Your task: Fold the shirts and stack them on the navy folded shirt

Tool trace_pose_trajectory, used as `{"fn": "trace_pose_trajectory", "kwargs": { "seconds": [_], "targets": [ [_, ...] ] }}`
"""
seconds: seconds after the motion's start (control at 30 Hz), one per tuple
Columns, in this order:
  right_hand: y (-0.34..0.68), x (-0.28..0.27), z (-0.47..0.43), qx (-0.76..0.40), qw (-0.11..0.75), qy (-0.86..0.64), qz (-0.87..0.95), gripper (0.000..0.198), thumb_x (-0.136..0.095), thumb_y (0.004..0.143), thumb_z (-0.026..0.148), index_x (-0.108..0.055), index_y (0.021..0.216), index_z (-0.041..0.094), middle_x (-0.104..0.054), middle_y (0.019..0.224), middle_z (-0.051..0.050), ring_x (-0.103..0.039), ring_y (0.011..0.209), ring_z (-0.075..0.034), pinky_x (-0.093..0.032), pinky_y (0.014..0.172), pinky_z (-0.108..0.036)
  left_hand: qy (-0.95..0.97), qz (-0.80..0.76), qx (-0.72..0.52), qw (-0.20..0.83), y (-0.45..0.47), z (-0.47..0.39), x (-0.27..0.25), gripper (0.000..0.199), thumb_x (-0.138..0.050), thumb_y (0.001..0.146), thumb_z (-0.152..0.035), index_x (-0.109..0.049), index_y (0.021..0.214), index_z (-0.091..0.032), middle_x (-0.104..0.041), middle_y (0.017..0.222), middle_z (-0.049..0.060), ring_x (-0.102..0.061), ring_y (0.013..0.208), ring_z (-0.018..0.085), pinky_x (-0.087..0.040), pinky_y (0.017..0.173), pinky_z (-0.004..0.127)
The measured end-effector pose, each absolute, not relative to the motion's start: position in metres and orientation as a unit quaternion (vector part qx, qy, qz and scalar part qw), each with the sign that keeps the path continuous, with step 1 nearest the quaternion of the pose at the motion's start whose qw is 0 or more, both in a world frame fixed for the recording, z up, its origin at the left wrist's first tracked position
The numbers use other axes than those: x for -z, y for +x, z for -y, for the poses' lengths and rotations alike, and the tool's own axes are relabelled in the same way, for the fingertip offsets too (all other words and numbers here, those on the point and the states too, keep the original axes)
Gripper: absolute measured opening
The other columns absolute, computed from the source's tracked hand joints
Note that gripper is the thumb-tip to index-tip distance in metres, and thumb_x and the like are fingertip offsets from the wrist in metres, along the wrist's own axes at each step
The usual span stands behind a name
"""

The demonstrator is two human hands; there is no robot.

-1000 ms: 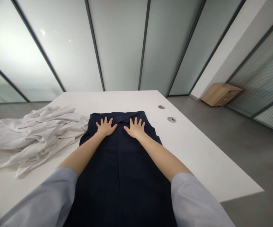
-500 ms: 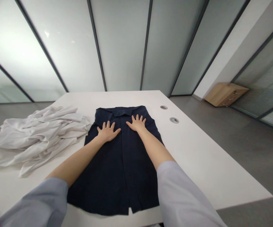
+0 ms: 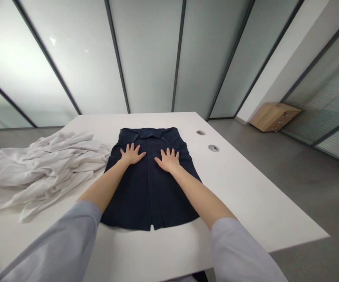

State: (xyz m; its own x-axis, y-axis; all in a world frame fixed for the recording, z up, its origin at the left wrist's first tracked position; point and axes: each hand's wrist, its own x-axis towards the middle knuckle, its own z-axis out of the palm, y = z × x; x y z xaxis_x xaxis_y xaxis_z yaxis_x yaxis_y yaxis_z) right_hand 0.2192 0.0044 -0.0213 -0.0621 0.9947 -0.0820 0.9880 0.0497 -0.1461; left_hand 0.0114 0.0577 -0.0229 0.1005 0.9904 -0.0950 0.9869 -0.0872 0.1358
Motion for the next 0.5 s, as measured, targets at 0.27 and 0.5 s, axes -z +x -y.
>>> {"fn": "trace_pose_trajectory", "kwargs": {
  "seconds": [0.27, 0.5],
  "targets": [
    [0.221, 0.026, -0.025, -0.097, 0.017, -0.692, 0.716, 0.080, -0.021, 0.089, 0.071, -0.024, 0.152, 0.022, -0.013, 0.159, -0.013, -0.008, 0.144, -0.038, -0.006, 0.112, -0.058, 0.739, -0.669, -0.080, -0.032, 0.015, -0.021, 0.011, 0.060, -0.035, 0.088, -0.057, -0.052, 0.130, -0.017, -0.049, 0.138, 0.018, -0.040, 0.128, 0.035, -0.034, 0.103, 0.049],
    [0.226, 0.025, -0.021, -0.091, 0.009, -0.676, 0.732, 0.078, -0.020, 0.090, 0.068, -0.023, 0.152, 0.021, -0.013, 0.159, -0.013, -0.009, 0.144, -0.037, -0.008, 0.113, -0.056, 0.756, -0.654, -0.025, -0.003, -0.002, -0.007, 0.021, 0.076, -0.025, 0.090, -0.063, -0.034, 0.146, -0.013, -0.032, 0.152, 0.019, -0.027, 0.140, 0.036, -0.023, 0.111, 0.050]
  ]
}}
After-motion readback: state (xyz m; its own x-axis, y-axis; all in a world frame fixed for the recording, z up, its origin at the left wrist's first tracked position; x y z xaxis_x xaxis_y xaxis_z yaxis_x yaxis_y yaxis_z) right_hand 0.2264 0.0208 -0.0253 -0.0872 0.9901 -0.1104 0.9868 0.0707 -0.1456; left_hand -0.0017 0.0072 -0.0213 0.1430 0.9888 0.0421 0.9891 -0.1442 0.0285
